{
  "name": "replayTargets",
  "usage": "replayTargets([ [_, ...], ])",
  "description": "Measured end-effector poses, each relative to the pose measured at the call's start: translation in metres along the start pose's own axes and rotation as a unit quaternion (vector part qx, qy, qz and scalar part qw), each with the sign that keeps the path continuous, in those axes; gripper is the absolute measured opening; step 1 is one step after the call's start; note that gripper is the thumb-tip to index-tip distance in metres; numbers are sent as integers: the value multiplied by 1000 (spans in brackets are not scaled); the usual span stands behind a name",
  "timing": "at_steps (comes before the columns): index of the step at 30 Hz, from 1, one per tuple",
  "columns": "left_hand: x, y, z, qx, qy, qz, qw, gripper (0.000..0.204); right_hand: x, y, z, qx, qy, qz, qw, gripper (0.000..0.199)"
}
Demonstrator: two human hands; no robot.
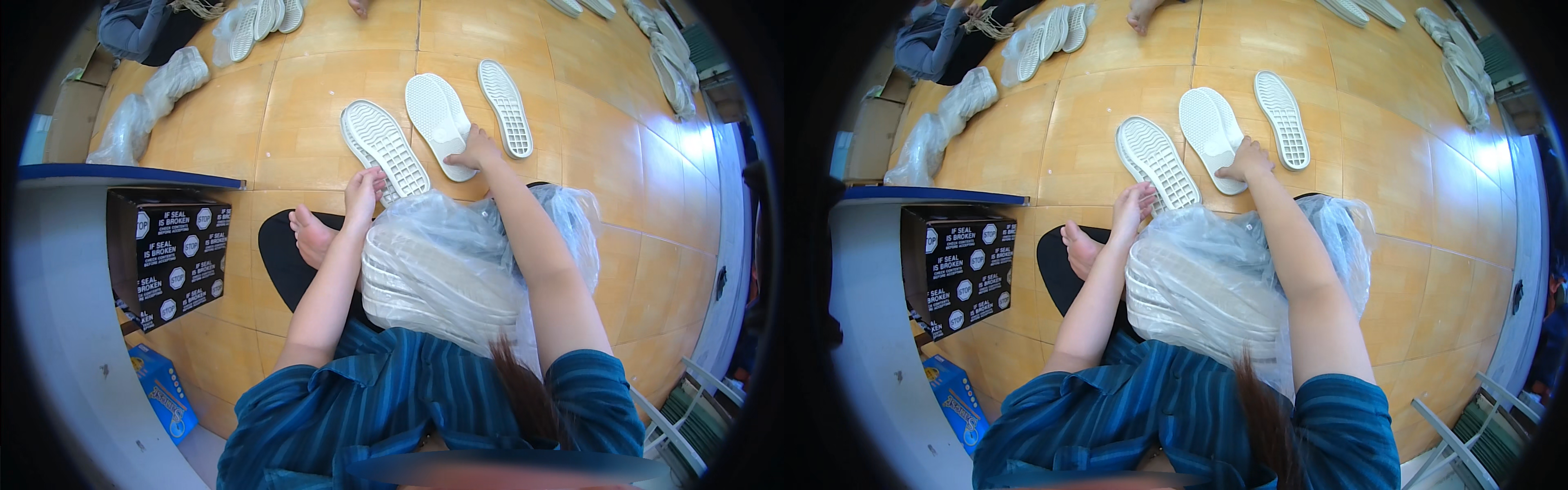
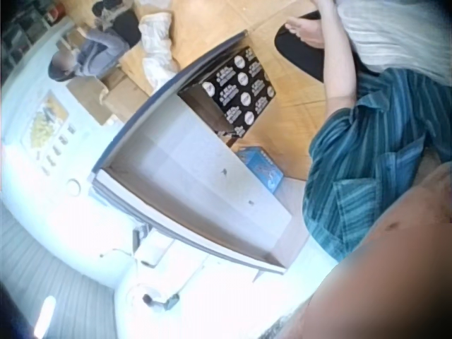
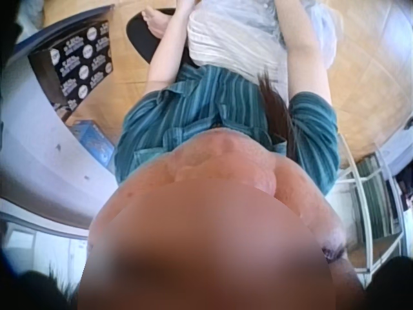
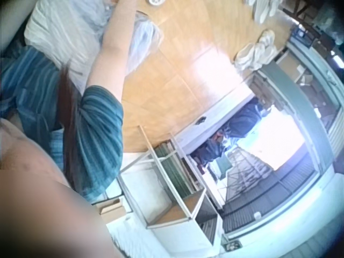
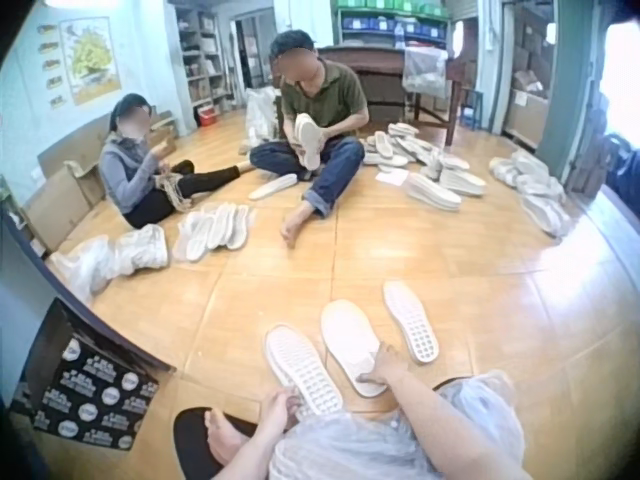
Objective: The person sits on the floor and packs white shoe insoles into clear plastic bags. They handle the insoles one by one, placing them into the bags and then tying the bags shut. Other people are visible in the background performing similar tasks.
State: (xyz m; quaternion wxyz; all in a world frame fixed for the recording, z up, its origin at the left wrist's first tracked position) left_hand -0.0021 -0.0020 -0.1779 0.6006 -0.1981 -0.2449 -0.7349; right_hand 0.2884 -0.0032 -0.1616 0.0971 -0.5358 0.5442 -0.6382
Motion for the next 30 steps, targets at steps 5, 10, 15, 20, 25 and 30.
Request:
replayTargets([
  [5,3,0,3,18,9,17,1000,30,9,-15,-13,-135,-79,55,986,98],
  [10,2,2,3,21,13,2,1000,33,34,6,-41,-377,-179,30,908,75],
  [15,2,0,1,15,12,-2,1000,37,61,13,-62,-136,-241,172,945,56],
  [20,8,2,12,44,36,-7,998,38,48,13,-52,-335,-231,30,913,50],
  [25,34,12,49,74,90,-51,992,51,89,-12,-58,-527,-219,33,820,44],
  [30,68,44,96,257,121,-165,945,76,202,-48,-93,-317,-417,208,826,42],
])
Point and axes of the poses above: each hand's wrist, its own x-axis away from the middle knuckle, its own y-axis out of the palm, z = x × y, the point moved 7 cm from there along -x, towards the middle knuckle, and after that the axes turned 3 degrees about -z, right-handed, at the moved point
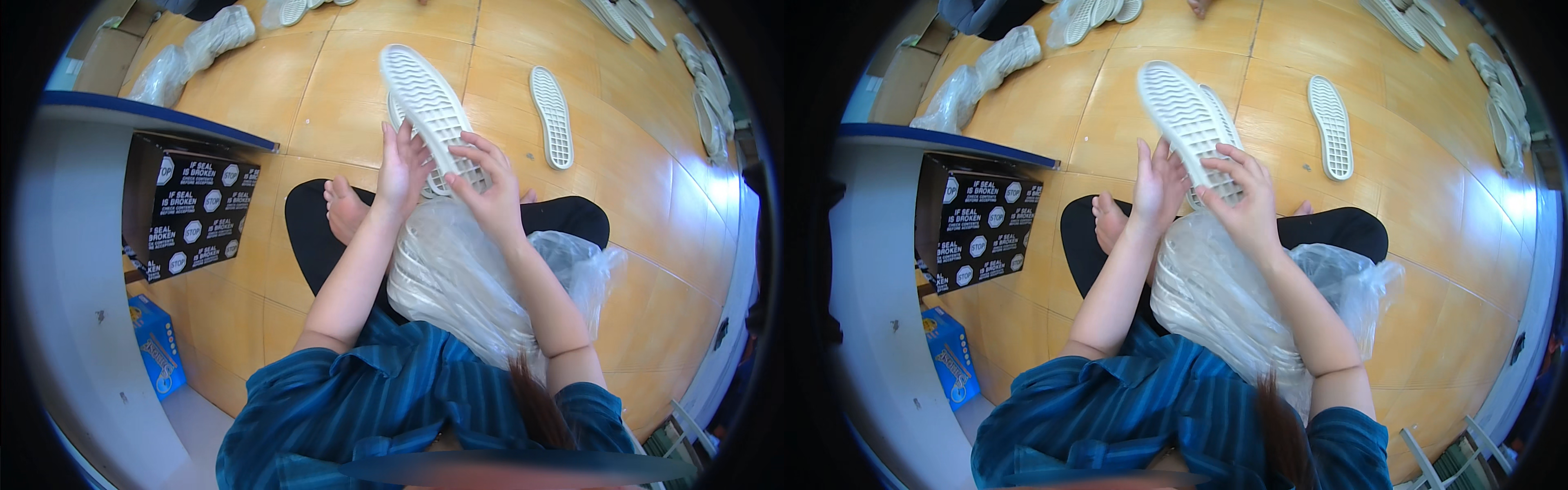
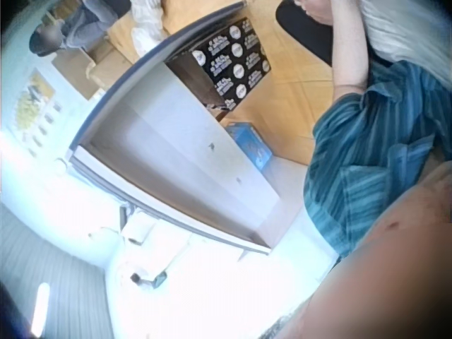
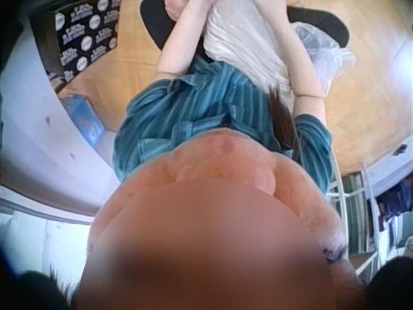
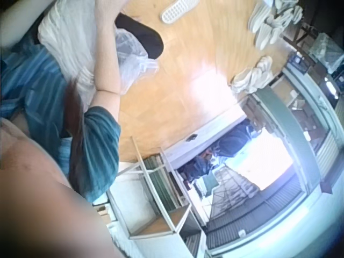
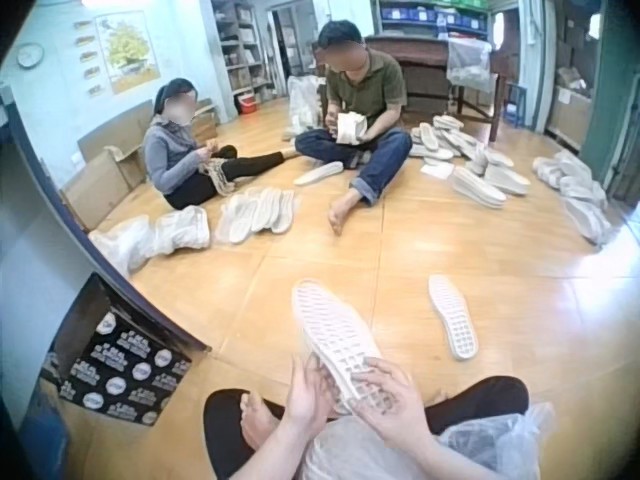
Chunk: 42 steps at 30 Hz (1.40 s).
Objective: The person sits on the floor and packs white shoe insoles into clear plastic bags. They handle the insoles one by one, placing them into the bags and then tying the bags shut. Other people are visible in the background performing similar tasks.
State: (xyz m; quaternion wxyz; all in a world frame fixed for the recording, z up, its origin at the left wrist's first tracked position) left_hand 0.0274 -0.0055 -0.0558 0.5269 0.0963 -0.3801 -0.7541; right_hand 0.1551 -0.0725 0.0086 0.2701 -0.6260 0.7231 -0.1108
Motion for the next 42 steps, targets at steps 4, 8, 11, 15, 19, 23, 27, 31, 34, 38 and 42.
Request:
replayTargets([
  [4,9,22,43,108,55,-43,992,78,3,-2,-27,-201,12,28,979,49],
  [8,23,29,77,98,90,-92,987,84,5,19,-16,-407,143,-69,900,45],
  [11,27,23,86,36,89,-48,994,86,10,27,-14,-430,146,-100,885,44],
  [15,30,13,83,48,60,-21,997,88,13,34,-10,-432,144,-114,883,43],
  [19,35,8,79,59,62,-34,996,89,16,41,-6,-428,168,-136,877,43],
  [23,39,4,75,77,53,-28,995,83,18,41,-6,-434,165,-134,876,42],
  [27,40,5,76,84,44,-21,995,81,18,41,-7,-440,155,-133,875,43],
  [31,43,9,78,91,48,-9,995,82,18,39,-8,-452,159,-135,868,43],
  [34,46,12,81,85,60,6,995,83,18,36,-10,-451,153,-130,870,43],
  [38,44,19,81,110,47,-27,992,83,16,33,-13,-463,151,-126,864,42],
  [42,40,22,79,122,46,-45,990,80,17,30,-10,-464,173,-119,861,41],
])
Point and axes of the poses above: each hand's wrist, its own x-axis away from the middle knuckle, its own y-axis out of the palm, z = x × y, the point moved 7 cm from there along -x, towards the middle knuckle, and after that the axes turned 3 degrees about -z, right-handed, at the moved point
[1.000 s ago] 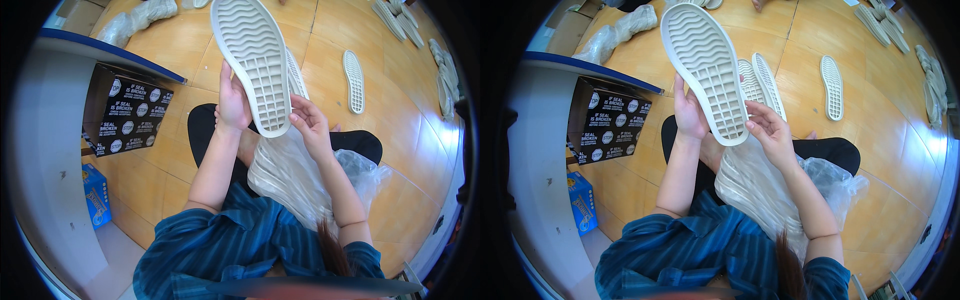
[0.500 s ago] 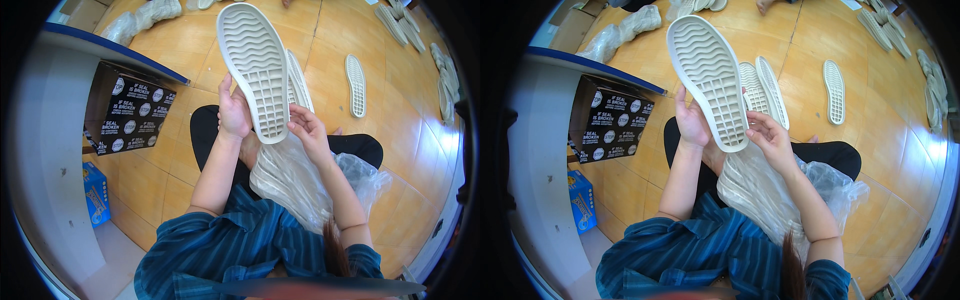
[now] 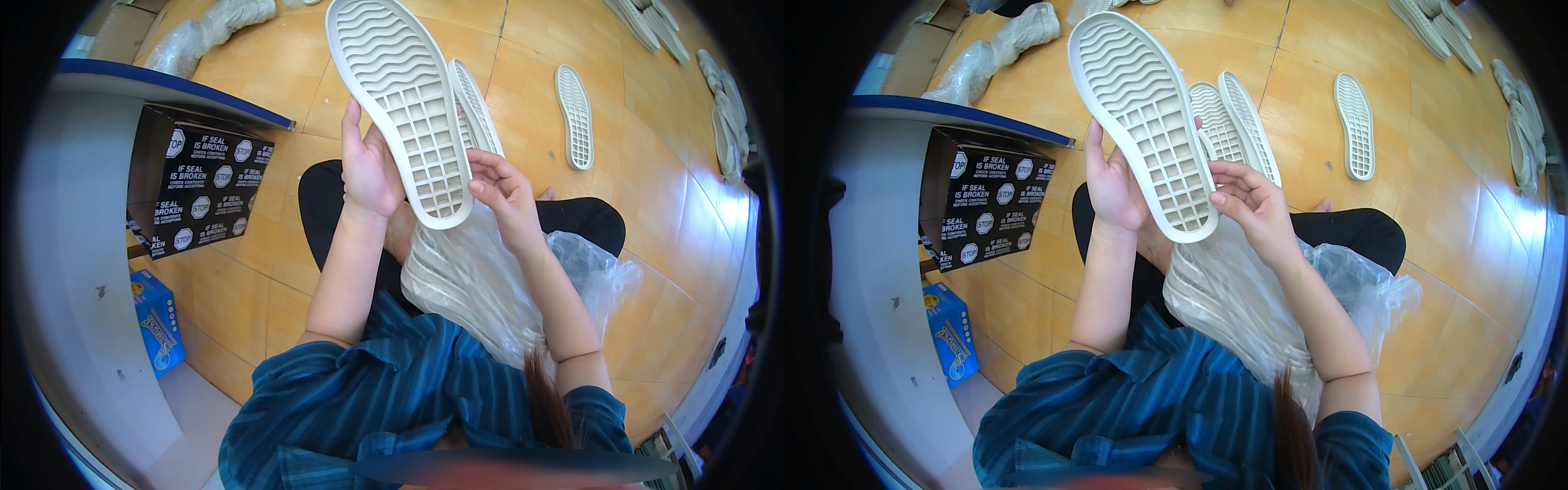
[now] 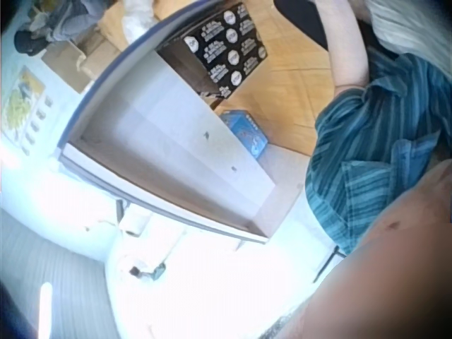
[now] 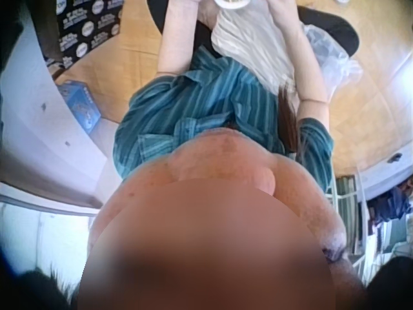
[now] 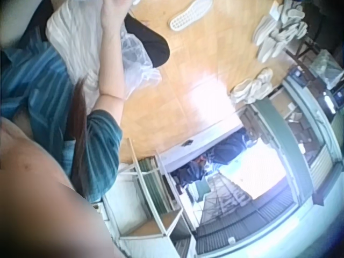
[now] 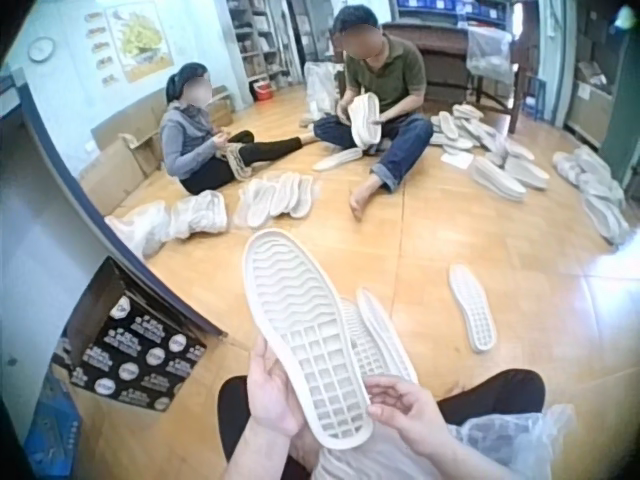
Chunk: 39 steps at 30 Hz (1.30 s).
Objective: The person sits on the floor and packs white shoe insoles into clear plastic bags. They handle the insoles one by one, placing them into the bags and then tying the bags shut. Other people are visible in the background performing similar tasks.
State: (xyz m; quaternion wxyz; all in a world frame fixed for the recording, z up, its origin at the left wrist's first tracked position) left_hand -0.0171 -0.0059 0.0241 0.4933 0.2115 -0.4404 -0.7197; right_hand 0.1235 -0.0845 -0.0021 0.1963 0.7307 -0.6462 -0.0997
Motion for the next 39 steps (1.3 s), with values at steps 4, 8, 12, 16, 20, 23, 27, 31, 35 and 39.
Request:
replayTargets([
  [4,-1,1,-5,-6,-12,-13,1000,81,-1,-4,0,-11,-6,7,1000,39],
  [8,-1,-2,-10,6,-39,0,999,81,-3,-7,2,-27,-10,20,999,37],
  [12,-4,-12,-14,8,-48,33,998,79,-3,-8,2,-21,-10,38,999,35],
  [16,-8,-26,-25,37,-71,48,996,75,-3,-9,2,-20,-15,39,999,35],
  [20,-8,-40,-35,73,-86,67,991,73,-4,-11,4,-20,-10,47,999,33],
  [23,-8,-41,-37,85,-73,59,992,72,-4,-13,6,-16,-8,53,998,33],
  [27,-9,-29,-33,125,-52,19,991,75,-4,-14,8,-23,1,57,998,33],
  [31,-8,-20,-24,67,-21,27,997,83,-4,-15,11,-22,6,65,998,34],
  [35,-7,-12,-18,27,-6,27,999,88,-5,-18,14,-9,7,70,998,34],
  [39,-4,-5,-18,33,-5,14,999,90,-4,-20,17,-22,10,62,998,32],
])
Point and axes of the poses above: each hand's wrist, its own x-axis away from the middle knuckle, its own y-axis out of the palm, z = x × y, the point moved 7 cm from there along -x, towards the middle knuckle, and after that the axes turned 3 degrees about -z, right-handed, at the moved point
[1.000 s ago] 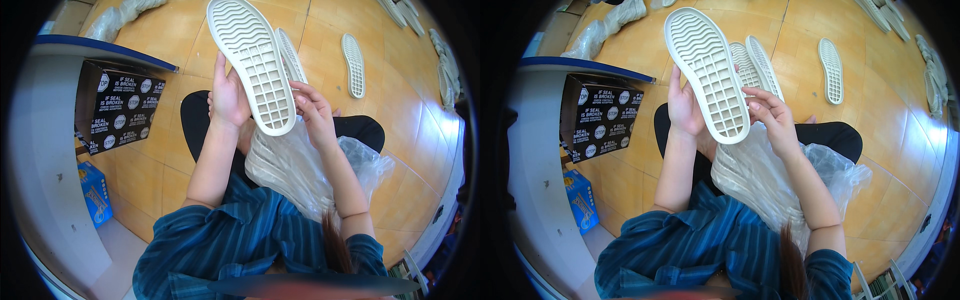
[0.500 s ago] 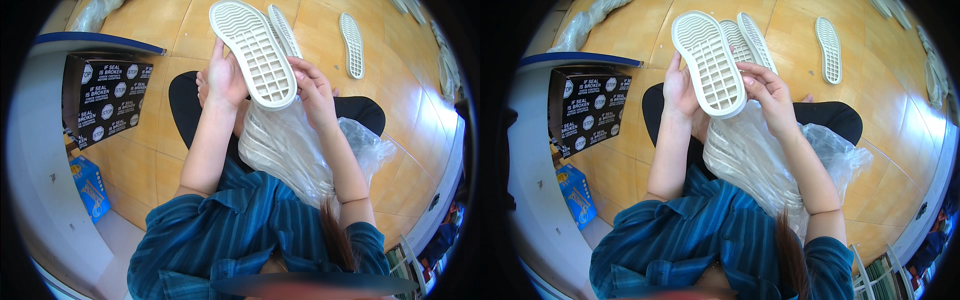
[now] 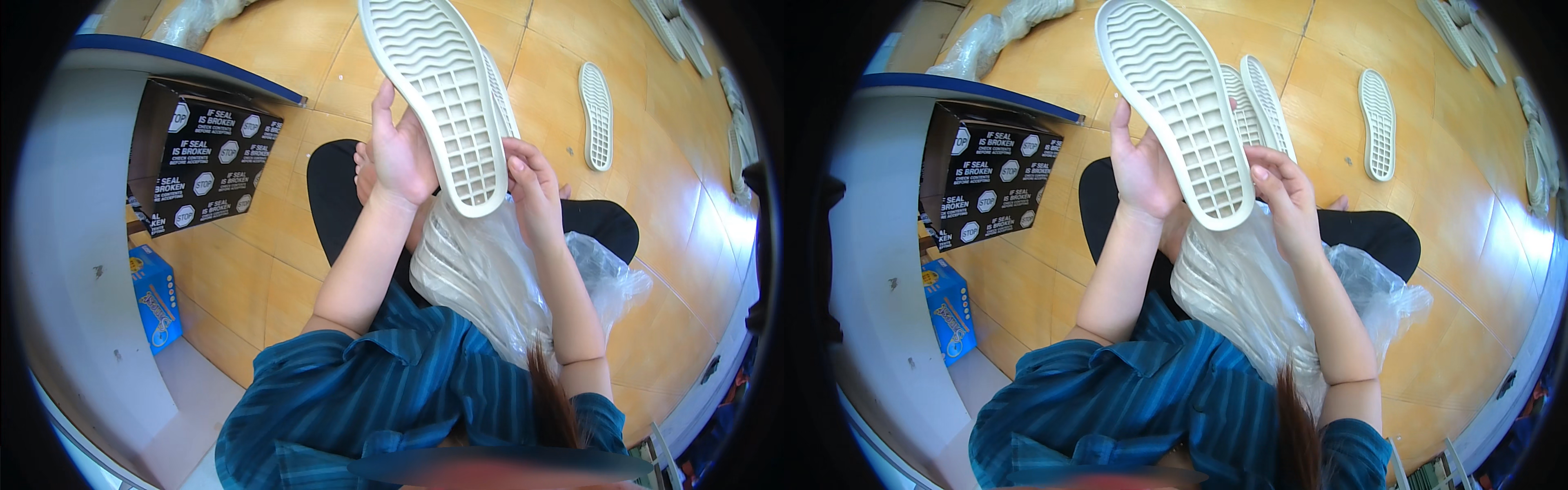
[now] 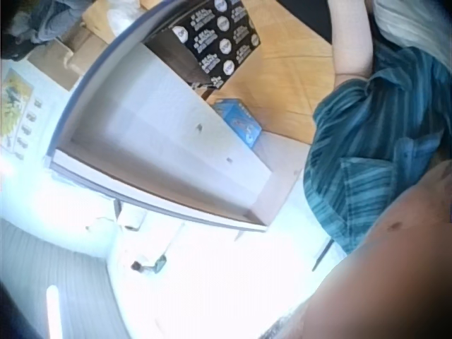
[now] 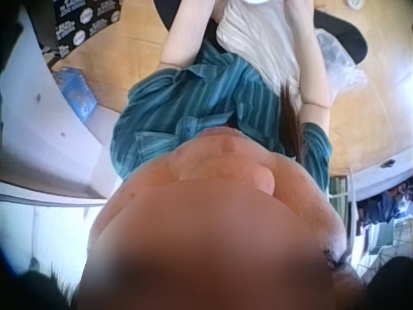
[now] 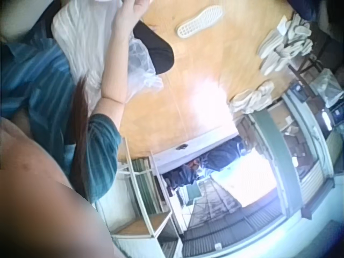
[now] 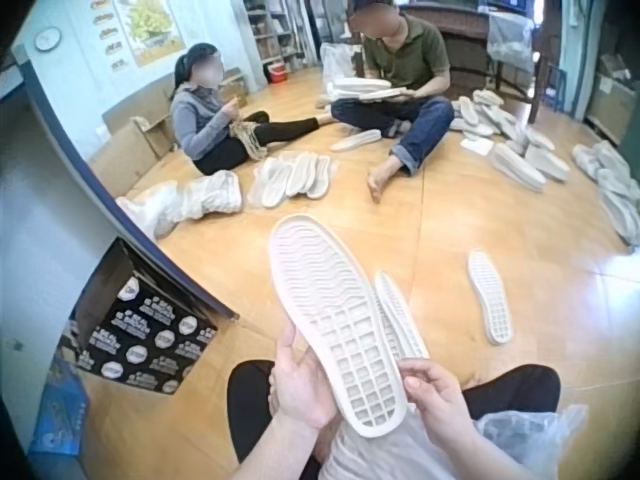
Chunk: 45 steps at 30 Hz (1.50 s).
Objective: The person sits on the floor and packs white shoe insoles into clear plastic bags. They handle the insoles one by one, placing them into the bags and then tying the bags shut. Other people are visible in the background performing similar tasks.
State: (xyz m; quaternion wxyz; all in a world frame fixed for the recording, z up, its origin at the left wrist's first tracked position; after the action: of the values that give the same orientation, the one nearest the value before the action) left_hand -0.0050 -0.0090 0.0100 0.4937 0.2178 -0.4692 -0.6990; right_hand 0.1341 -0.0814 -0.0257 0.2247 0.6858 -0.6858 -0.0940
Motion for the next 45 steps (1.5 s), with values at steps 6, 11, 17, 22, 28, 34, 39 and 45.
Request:
replayTargets([
  [6,5,1,2,-3,-1,-9,1000,85,1,2,-2,39,-27,-9,999,36],
  [11,5,8,-1,34,-9,-53,998,78,0,1,-1,28,-22,2,999,37],
  [17,2,4,-4,-190,46,14,981,57,0,-3,9,-16,45,18,999,35],
  [22,4,2,4,-277,96,60,954,71,-1,1,14,-27,65,-6,998,39],
  [28,3,-12,6,-298,45,141,943,71,-1,6,10,-26,61,-52,996,39],
  [34,0,-39,-20,-121,-63,197,971,85,-2,3,6,7,44,-13,999,46],
  [39,1,-58,-52,1,-143,212,967,86,0,-4,6,24,88,5,996,47],
  [45,-8,-53,-50,-21,-120,113,986,72,3,1,-3,-85,57,45,994,33],
])
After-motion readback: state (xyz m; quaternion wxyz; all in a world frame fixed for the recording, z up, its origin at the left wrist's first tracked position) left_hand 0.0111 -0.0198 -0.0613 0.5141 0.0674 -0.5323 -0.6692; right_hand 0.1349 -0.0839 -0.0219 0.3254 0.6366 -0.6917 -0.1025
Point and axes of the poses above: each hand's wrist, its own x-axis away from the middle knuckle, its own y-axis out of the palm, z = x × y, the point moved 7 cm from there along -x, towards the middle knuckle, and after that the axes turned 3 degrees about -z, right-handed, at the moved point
